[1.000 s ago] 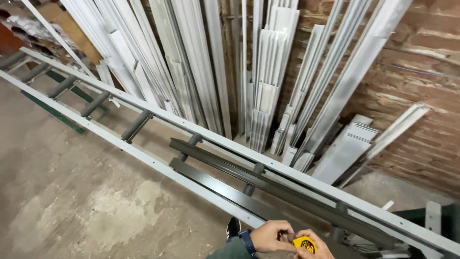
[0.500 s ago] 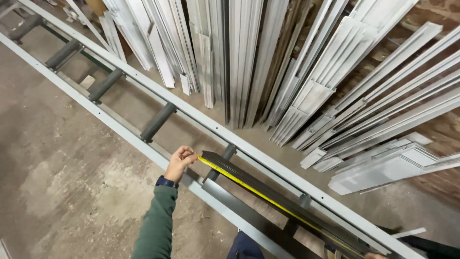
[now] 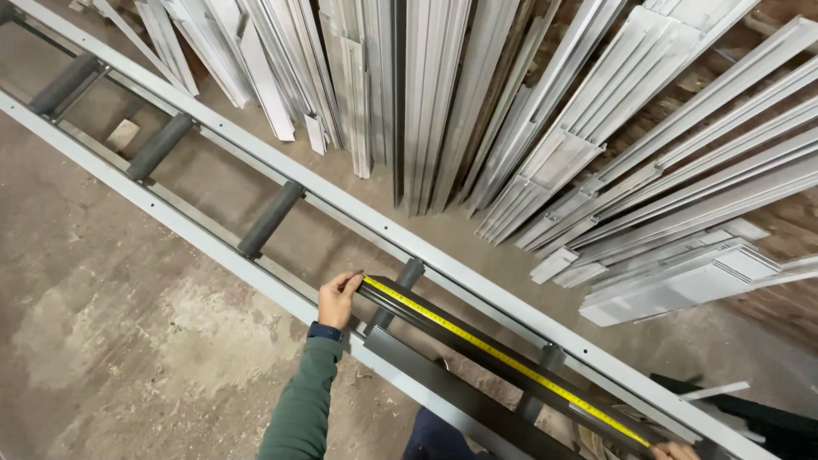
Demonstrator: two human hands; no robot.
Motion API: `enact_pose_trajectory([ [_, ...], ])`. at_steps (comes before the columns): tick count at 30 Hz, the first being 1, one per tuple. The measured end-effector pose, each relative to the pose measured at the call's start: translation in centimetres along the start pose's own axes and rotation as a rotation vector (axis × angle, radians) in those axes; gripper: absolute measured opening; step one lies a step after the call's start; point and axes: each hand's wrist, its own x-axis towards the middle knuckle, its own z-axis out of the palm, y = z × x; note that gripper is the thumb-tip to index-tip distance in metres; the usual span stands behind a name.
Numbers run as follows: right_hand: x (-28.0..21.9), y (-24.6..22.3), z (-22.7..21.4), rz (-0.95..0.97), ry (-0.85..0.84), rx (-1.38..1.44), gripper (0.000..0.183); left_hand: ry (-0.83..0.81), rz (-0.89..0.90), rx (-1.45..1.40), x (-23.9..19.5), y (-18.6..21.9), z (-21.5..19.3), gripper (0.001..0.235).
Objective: The recorder uses a circular saw to cut metal profiles, including measuring with a tape measure and adjusting the machine.
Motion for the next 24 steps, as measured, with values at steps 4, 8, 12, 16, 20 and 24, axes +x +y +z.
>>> enact_pose_trajectory([
  [4, 0.2, 1.7, 0.0, -0.051, -0.009, -0.148, 0.014, 0.015, 0.016, -0.036, 0.3, -0.7, 0.3, 0.025],
  [8, 1.3, 1.6, 2.2, 0.040, -0.045, -0.178, 0.016, 0.068, -0.089, -0.081, 0.3, -1.1, 0.5, 0.027],
  [12, 0.7, -3.7, -0.4, 0.310, -0.043, 0.042, 0.017, 0.114, -0.059, -0.183, 0.7, -3.5, 0.8, 0.026],
  [16, 1.6, -9.2, -3.3, 0.513, -0.147, 0.071, 0.019, 0.198, 0.063, 0.105, -2.0, 4.9, 0.7, 0.026],
  [20, 0.7, -14.9, -6.1, 0.257, -0.014, 0.120, 0.022, -0.061, 0.773, 0.600, -6.6, 15.2, 5.8, 0.039],
  [24, 1.3, -16.7, -6.4, 0.200, -0.015, 0.094, 0.023, -0.740, 1.174, 0.680, -11.3, 17.3, 13.9, 0.067],
])
